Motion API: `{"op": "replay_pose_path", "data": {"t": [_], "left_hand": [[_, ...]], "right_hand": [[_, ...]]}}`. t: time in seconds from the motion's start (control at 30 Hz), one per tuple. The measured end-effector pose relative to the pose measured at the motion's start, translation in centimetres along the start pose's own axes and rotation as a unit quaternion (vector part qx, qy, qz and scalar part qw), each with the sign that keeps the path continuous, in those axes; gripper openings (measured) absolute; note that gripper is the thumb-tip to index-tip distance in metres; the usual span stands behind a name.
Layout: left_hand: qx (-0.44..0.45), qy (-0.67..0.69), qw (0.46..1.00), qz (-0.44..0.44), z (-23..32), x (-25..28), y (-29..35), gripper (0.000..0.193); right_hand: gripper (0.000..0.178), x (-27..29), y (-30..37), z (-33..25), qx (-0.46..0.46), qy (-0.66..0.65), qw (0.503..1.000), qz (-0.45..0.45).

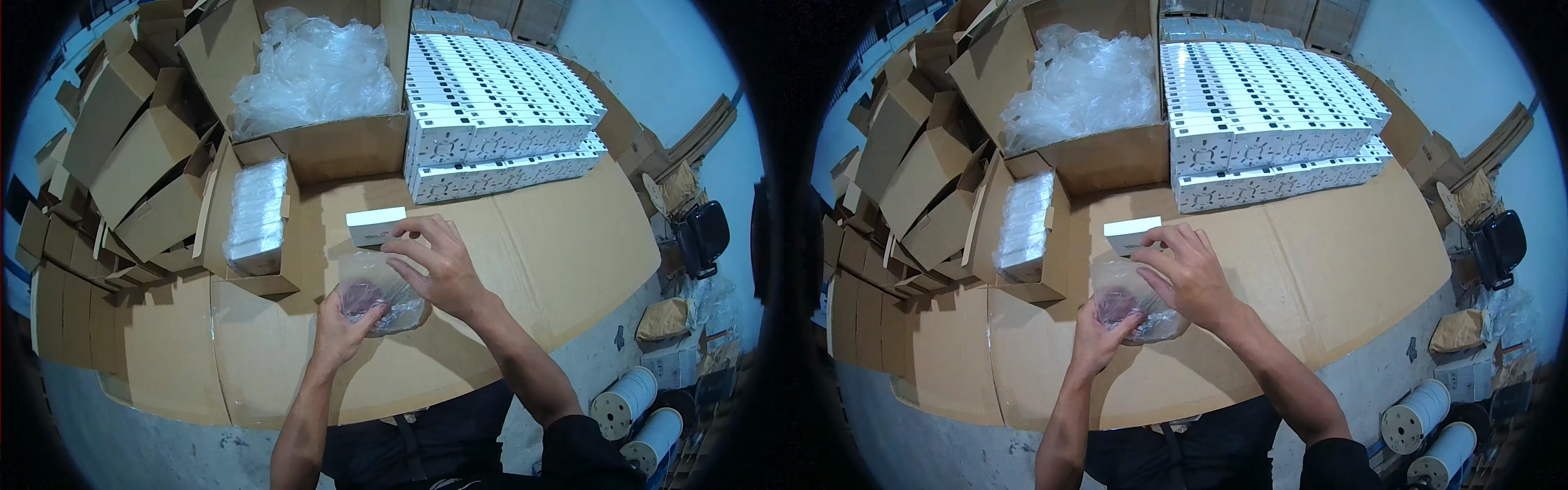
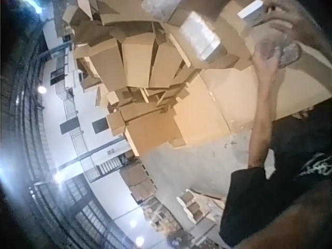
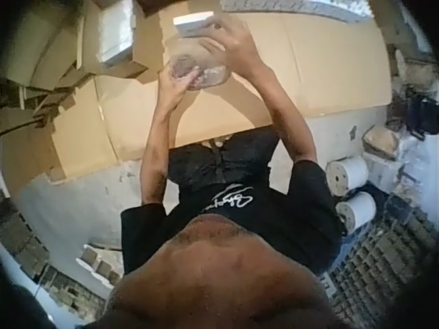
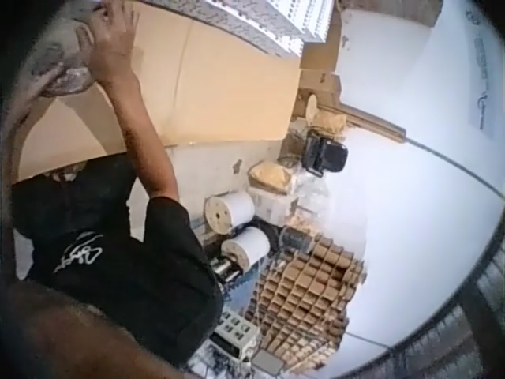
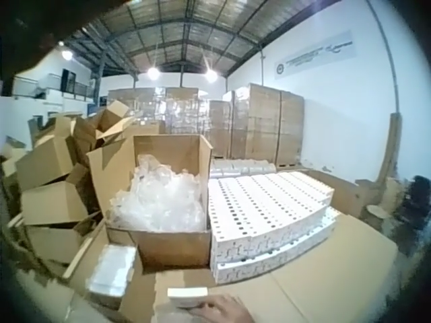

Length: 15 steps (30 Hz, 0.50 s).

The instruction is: Packaging small white product boxes into plastic bags and then into cardboard boxes.

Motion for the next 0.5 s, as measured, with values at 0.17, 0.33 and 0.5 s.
{"op": "replay_pose_path", "data": {"t": [0.17,0.33,0.5], "left_hand": [[-0.010,-0.013,1.000,0.021,-0.5,-0.2,-0.4,0.039],[-0.033,-0.052,0.997,0.049,-0.9,0.1,-0.6,0.041],[-0.040,-0.091,0.994,0.049,-0.6,-0.1,-0.3,0.042]], "right_hand": [[0.023,-0.8,0.4,0.4,0.031,0.001,0.999,0.028],[0.021,-0.2,-0.5,-0.4,0.070,-0.027,0.997,-0.015],[0.021,0.7,-1.9,-1.1,-0.003,-0.084,0.980,-0.178]]}}
Point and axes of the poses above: each hand's wrist, its own y-axis away from the middle knuckle, its own x-axis out of the back of the hand, z = x × y, the point moved 1 cm from there along -y, towards the middle knuckle, and after that the axes turned 2 degrees about -y, right-handed, at the moved point
